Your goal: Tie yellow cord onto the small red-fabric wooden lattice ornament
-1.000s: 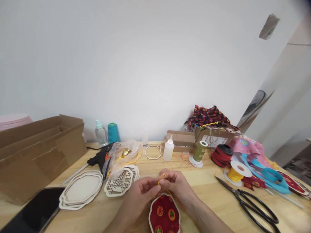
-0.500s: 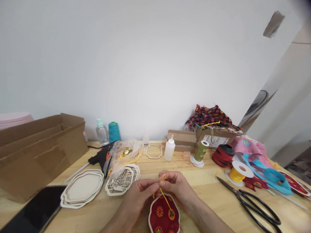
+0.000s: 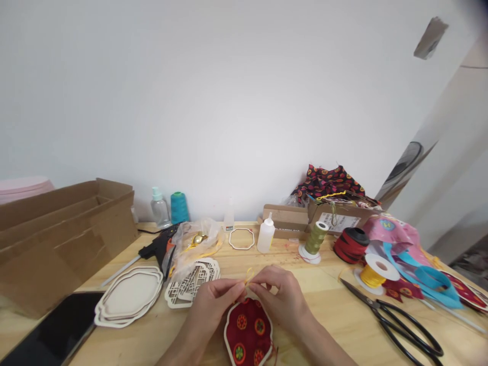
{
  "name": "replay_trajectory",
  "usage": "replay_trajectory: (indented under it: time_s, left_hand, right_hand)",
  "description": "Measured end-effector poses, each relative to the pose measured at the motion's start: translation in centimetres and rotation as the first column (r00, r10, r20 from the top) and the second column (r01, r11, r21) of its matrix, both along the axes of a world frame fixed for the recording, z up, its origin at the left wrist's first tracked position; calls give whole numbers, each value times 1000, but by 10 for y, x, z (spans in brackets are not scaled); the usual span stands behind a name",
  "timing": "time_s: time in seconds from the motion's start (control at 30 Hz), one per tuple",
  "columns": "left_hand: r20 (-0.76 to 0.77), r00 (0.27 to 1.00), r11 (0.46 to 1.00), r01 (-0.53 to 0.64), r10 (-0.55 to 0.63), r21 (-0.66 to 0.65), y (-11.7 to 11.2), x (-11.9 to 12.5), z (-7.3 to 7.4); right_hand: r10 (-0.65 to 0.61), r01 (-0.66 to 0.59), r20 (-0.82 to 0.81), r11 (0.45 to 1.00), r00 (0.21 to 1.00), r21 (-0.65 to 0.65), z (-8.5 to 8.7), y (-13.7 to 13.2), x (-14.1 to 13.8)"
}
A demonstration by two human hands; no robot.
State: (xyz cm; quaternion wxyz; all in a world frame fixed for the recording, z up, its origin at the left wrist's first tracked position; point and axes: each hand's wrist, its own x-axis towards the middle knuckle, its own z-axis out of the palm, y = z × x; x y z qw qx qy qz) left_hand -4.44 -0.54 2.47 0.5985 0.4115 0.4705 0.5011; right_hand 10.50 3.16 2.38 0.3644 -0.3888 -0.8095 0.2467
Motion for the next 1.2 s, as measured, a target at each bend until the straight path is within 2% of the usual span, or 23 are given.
replay_trajectory:
  time_s: [0.13, 0.4, 0.57, 0.63, 0.73, 0.8, 0.87, 0.93, 1.0, 1.07, 1.1, 1.2]
  left_hand:
    - [-150, 989, 999, 17, -12, 29, 0, 0, 2]
    - [-355, 934, 989, 91, -44, 116, 0, -1, 1]
    - [-486, 872, 982, 130, -48, 138, -1, -1, 2]
    - [-531, 845, 975, 169, -67, 146, -2, -2, 4]
    - [-581, 809, 953, 241, -93, 184, -4, -2, 10]
    - [-579, 809, 937, 275, -104, 215, -5, -1, 15]
    - [-522, 843, 929, 287, -129, 234, -7, 0, 18]
    - [-405, 900, 938, 266, -160, 223, -7, 1, 18]
    - [-253, 952, 960, 220, -172, 175, -7, 2, 16]
    - [-136, 978, 976, 176, -159, 128, -6, 1, 15]
    - [-105, 984, 981, 154, -142, 115, -5, 1, 14]
    - [-101, 993, 990, 80, -68, 115, -3, 0, 15]
  right_hand:
    - [-12, -1, 74, 985, 997, 173, 4, -1, 2]
    - [-47, -4, 158, 953, 986, 303, 8, -1, 4]
    - [-30, -83, 223, 872, 974, 483, 18, -3, 9]
    - [-9, -119, 239, 849, 971, 515, 21, -3, 10]
    - [69, -147, 193, 892, 979, 428, 21, -2, 11]
    - [106, -129, 94, 951, 990, 283, 20, 0, 11]
    - [126, -123, -30, 988, 992, 89, 18, 3, 11]
    - [141, -158, -148, 982, 979, -107, 16, 4, 11]
    - [162, -220, -238, 945, 958, -242, 14, 4, 9]
    - [167, -241, -265, 929, 950, -281, 11, 3, 6]
    - [161, -227, -251, 939, 955, -260, 9, 2, 4]
    - [133, -143, -147, 988, 980, -61, 5, 0, 1]
